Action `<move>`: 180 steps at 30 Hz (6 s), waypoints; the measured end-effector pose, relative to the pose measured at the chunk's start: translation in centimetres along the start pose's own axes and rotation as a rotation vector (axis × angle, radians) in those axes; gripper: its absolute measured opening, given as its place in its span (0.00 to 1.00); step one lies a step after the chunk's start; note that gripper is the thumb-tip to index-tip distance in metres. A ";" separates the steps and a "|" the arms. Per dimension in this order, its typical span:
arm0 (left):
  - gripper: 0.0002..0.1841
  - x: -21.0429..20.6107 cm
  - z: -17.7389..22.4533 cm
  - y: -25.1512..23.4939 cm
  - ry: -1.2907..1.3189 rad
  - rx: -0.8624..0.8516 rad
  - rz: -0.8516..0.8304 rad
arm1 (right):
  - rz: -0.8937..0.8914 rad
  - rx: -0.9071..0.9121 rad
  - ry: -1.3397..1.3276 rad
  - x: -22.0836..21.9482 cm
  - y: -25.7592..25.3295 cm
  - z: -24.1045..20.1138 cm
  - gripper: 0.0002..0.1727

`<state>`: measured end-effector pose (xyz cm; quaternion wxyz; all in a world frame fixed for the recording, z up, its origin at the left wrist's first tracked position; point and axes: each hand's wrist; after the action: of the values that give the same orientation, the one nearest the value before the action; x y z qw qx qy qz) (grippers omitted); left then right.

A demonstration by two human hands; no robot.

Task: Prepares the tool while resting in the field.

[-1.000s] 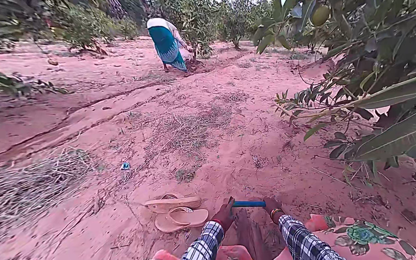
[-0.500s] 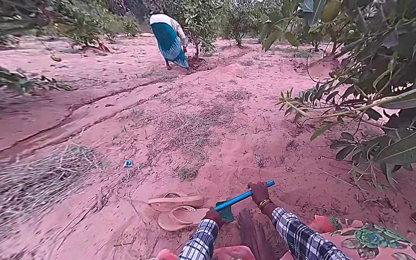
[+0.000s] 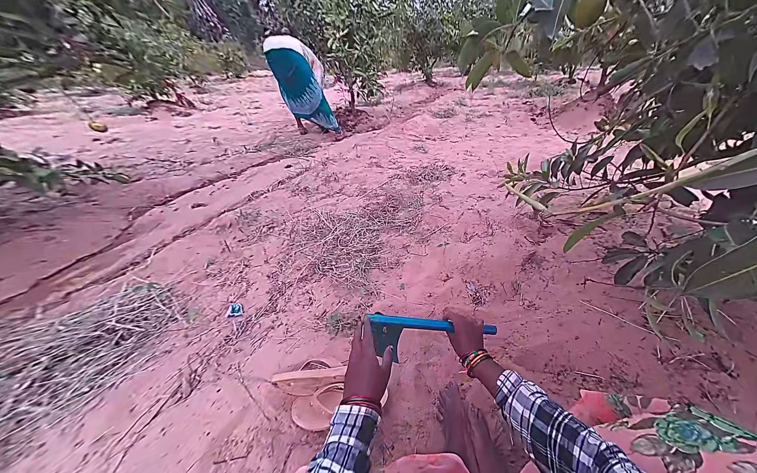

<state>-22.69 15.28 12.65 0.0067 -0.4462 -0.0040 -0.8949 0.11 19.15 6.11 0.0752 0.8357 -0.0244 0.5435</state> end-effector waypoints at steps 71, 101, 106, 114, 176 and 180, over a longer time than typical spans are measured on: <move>0.31 -10.6 -17.0 -4.4 0.003 -0.011 -0.781 | -0.506 0.234 0.534 -3.0 -3.8 -8.6 0.17; 0.32 -12.5 -16.3 -3.3 -0.224 0.023 -0.770 | -0.531 0.249 0.529 -4.0 1.1 -8.5 0.16; 0.33 -13.0 -16.1 -3.0 -0.294 -0.006 -0.714 | -0.535 0.249 0.534 -4.1 0.9 -8.6 0.16; 0.32 -12.3 -17.3 -4.0 -0.316 0.076 -0.746 | -0.544 0.234 0.550 -4.3 0.3 -8.5 0.17; 0.37 -10.4 -15.1 -3.7 -0.102 0.044 -1.028 | -0.488 0.239 0.563 -4.4 -0.2 -9.0 0.18; 0.37 -10.4 -15.3 -3.7 -0.104 0.043 -1.029 | -0.494 0.240 0.555 -4.3 -0.4 -9.2 0.19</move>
<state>-28.68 18.83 -4.88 -0.4252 -0.4302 -0.2417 -0.7588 -9.91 20.76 5.76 0.1090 0.6405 0.2626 0.7134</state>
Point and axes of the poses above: each hand's wrist, its own y-axis away from the middle knuckle, its own x-axis out of the back of the hand, z = x × y, and after that the axes turned 2 degrees about x, right-handed
